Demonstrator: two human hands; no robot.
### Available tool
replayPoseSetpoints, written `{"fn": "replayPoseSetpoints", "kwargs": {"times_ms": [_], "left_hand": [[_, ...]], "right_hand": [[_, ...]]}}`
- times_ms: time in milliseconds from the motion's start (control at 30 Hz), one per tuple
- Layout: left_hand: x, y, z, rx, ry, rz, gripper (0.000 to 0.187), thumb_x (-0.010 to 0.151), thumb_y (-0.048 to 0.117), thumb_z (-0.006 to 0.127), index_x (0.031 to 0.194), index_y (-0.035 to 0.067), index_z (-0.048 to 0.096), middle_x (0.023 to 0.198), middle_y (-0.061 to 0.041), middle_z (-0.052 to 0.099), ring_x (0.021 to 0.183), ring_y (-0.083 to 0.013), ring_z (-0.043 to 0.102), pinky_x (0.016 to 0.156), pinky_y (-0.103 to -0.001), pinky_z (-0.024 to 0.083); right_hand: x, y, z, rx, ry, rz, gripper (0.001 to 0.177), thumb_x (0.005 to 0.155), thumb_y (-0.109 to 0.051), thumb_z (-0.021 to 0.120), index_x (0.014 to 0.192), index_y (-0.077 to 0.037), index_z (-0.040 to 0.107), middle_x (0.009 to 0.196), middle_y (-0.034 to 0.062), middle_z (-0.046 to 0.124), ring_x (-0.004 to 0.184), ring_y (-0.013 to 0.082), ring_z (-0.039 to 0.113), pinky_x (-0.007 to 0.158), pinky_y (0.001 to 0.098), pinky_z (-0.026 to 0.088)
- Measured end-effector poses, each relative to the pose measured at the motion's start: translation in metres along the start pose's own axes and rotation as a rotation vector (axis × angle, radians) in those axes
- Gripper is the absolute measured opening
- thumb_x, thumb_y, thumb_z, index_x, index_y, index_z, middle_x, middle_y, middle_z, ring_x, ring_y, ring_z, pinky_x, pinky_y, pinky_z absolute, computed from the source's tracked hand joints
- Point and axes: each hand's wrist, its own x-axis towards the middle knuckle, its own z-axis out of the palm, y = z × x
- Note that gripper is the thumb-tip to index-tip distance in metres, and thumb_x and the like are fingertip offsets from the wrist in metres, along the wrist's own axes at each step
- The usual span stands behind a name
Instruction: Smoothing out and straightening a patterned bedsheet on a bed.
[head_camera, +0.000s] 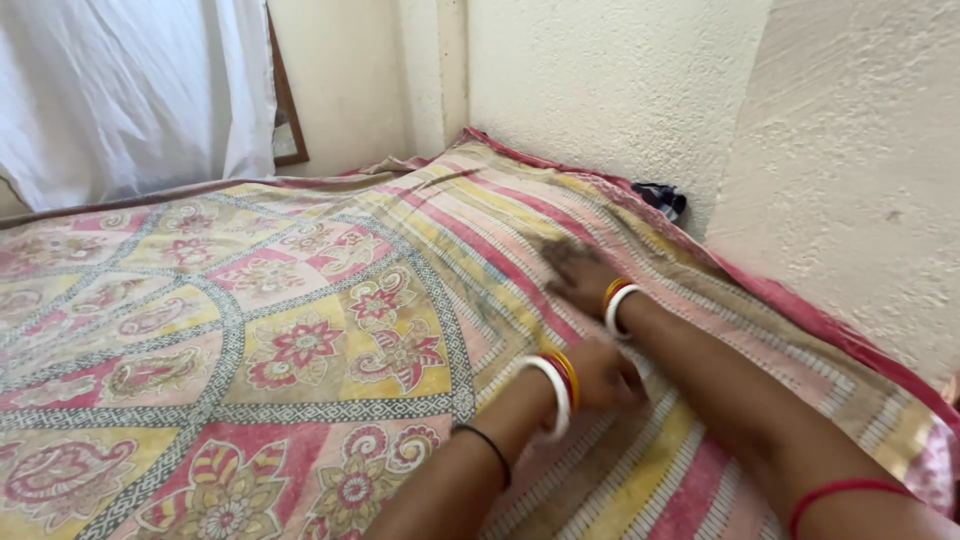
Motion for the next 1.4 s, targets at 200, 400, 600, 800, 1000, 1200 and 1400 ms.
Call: {"fn": "replayPoseSetpoints", "kwargs": {"times_ms": [200, 400, 600, 800, 1000, 1200, 1400], "left_hand": [[-0.045, 0.026, -0.102, 0.342, 0.315, -0.481, 0.1, 0.077, 0.071, 0.068, 0.159, 0.029, 0.03, 0.17, -0.009, 0.009, 0.155, -0.0404, 0.004, 0.119, -0.068, 0.008], [-0.044, -0.003, -0.072, 0.326, 0.169, -0.577, 0.106, 0.076, 0.081, 0.053, 0.164, 0.033, 0.016, 0.173, -0.003, -0.009, 0.157, -0.0378, -0.016, 0.117, -0.075, -0.003], [-0.046, -0.003, -0.067, 0.36, 0.126, -0.592, 0.102, 0.08, 0.082, 0.048, 0.164, 0.032, 0.016, 0.174, -0.002, -0.01, 0.157, -0.038, -0.018, 0.117, -0.076, -0.006], [-0.045, 0.001, -0.066, 0.359, 0.117, -0.615, 0.103, 0.081, 0.08, 0.05, 0.164, 0.032, 0.016, 0.173, -0.003, -0.013, 0.157, -0.0384, -0.02, 0.116, -0.077, -0.007], [-0.064, 0.013, -0.089, 0.21, 0.265, -0.545, 0.097, 0.074, 0.062, 0.07, 0.157, 0.026, 0.035, 0.167, -0.004, 0.03, 0.157, -0.0313, 0.017, 0.12, -0.071, 0.013], [-0.061, -0.055, -0.072, 0.191, 0.878, -0.612, 0.075, 0.086, 0.058, 0.062, 0.151, 0.022, 0.049, 0.17, -0.006, 0.041, 0.16, -0.0281, 0.033, 0.127, -0.055, 0.03], [-0.062, -0.029, -0.08, 0.139, 0.345, -0.837, 0.106, 0.086, 0.067, 0.06, 0.165, 0.023, 0.005, 0.172, -0.008, -0.006, 0.157, -0.0384, -0.005, 0.124, -0.059, 0.004]], "right_hand": [[-0.007, 0.175, 0.06, -0.324, 0.137, 0.416, 0.071, 0.103, -0.051, 0.032, 0.162, -0.012, 0.021, 0.171, 0.0095, 0.012, 0.157, 0.0294, 0.009, 0.127, 0.0436, 0.005], [-0.003, 0.183, 0.025, -0.149, 0.343, 0.732, 0.077, 0.103, -0.049, 0.036, 0.163, -0.005, 0.016, 0.172, 0.015, 0.007, 0.156, 0.0375, 0.008, 0.125, 0.0461, 0.004], [0.002, 0.196, 0.036, -0.088, 0.261, 0.818, 0.077, 0.101, -0.05, 0.038, 0.164, -0.012, 0.015, 0.174, 0.0075, 0.006, 0.159, 0.0329, 0.007, 0.127, 0.0476, 0.007], [0.086, 0.082, -0.048, 0.126, 0.271, 0.404, 0.062, 0.097, -0.042, 0.052, 0.147, -0.006, 0.043, 0.156, 0.0157, 0.037, 0.142, 0.0345, 0.036, 0.119, 0.0463, 0.028], [0.135, -0.079, -0.013, -0.457, -0.233, -0.231, 0.041, 0.1, -0.033, 0.049, 0.138, -0.022, 0.056, 0.159, 0.0049, 0.038, 0.147, 0.0294, 0.033, 0.11, 0.06, 0.035], [0.15, 0.052, 0.061, -0.315, -0.121, 0.216, 0.048, 0.105, -0.036, 0.036, 0.148, -0.02, 0.048, 0.165, 0.0047, 0.036, 0.145, 0.0301, 0.039, 0.115, 0.0582, 0.034], [0.073, 0.114, 0.016, -0.242, 0.006, 0.521, 0.062, 0.104, -0.048, 0.033, 0.153, -0.013, 0.045, 0.163, 0.0101, 0.036, 0.146, 0.0335, 0.038, 0.115, 0.0587, 0.03]]}}
